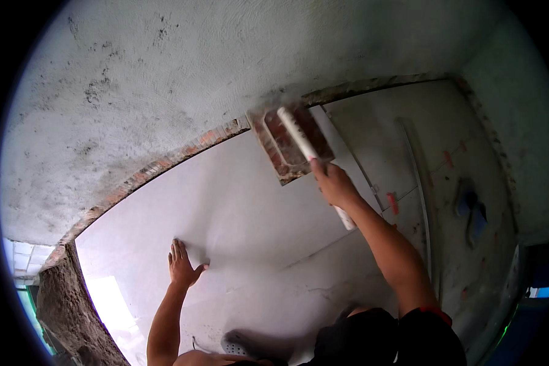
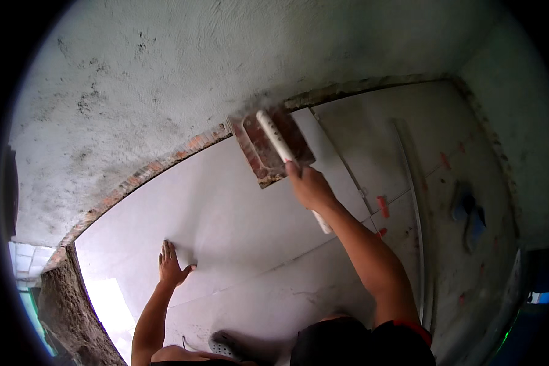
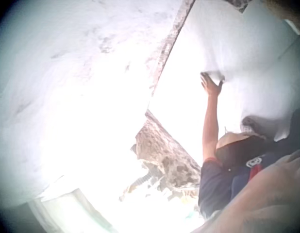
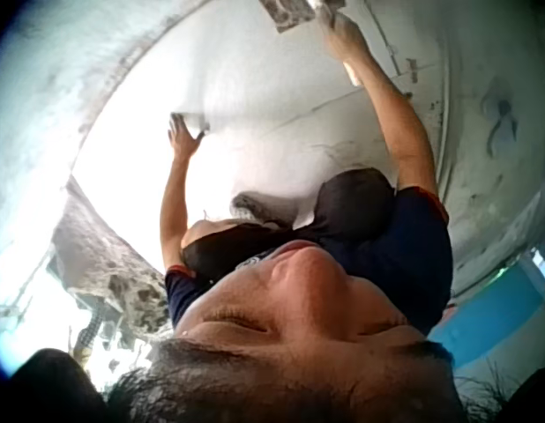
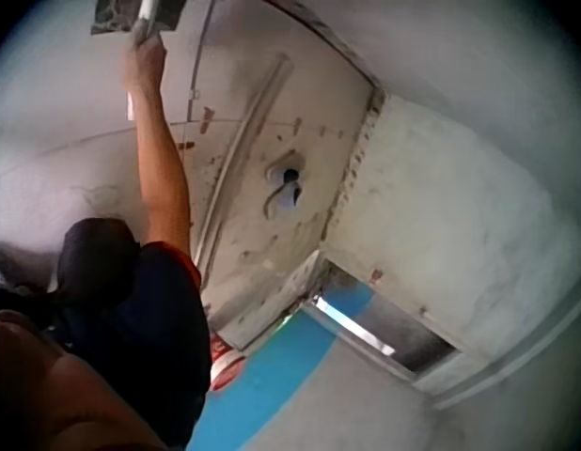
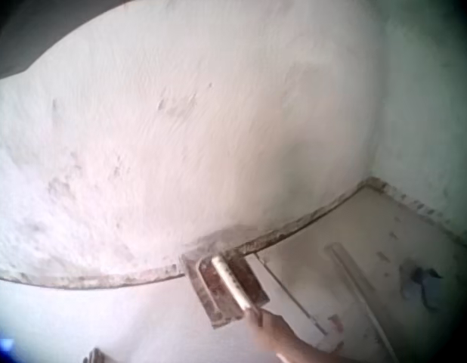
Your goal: The person applies mortar to the back of a large floor tile, places it onto the prepared floor surface, taps it into position using a grout float, and inserts leveling spacers along the edges.
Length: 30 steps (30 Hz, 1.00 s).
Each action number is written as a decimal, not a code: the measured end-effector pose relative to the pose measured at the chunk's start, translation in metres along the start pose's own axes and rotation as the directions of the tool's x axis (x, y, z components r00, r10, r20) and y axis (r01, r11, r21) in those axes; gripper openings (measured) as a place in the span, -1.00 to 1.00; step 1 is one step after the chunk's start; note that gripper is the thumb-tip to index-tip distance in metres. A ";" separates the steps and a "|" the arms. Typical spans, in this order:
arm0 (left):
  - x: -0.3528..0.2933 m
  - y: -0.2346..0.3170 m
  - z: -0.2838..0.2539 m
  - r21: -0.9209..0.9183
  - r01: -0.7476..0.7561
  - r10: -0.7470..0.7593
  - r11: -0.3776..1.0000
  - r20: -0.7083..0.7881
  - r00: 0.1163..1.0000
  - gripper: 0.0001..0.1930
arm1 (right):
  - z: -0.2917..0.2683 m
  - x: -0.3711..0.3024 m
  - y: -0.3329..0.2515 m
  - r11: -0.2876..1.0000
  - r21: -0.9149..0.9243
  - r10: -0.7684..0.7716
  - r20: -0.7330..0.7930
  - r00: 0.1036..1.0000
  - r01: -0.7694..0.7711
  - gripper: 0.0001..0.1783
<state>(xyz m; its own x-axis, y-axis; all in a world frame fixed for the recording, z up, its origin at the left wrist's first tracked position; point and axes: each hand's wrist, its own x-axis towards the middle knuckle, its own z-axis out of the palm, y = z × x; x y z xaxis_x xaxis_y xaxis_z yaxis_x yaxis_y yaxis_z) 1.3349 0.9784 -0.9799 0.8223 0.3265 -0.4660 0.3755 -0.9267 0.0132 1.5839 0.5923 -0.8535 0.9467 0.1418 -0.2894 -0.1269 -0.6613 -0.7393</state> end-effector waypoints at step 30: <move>0.015 0.031 -0.004 0.008 -0.072 0.072 0.997 -0.024 0.997 0.28 | -0.008 -0.016 0.050 0.993 -0.097 -0.074 -0.090 0.993 0.065 -0.23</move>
<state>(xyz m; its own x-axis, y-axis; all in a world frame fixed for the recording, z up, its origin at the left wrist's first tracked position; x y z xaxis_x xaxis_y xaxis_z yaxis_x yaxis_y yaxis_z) 1.3606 0.9555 -0.9835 0.8573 0.2631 -0.4424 0.3120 -0.9492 0.0400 1.5648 0.5510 -0.8805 0.9763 0.1232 -0.1782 -0.0359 -0.7192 -0.6939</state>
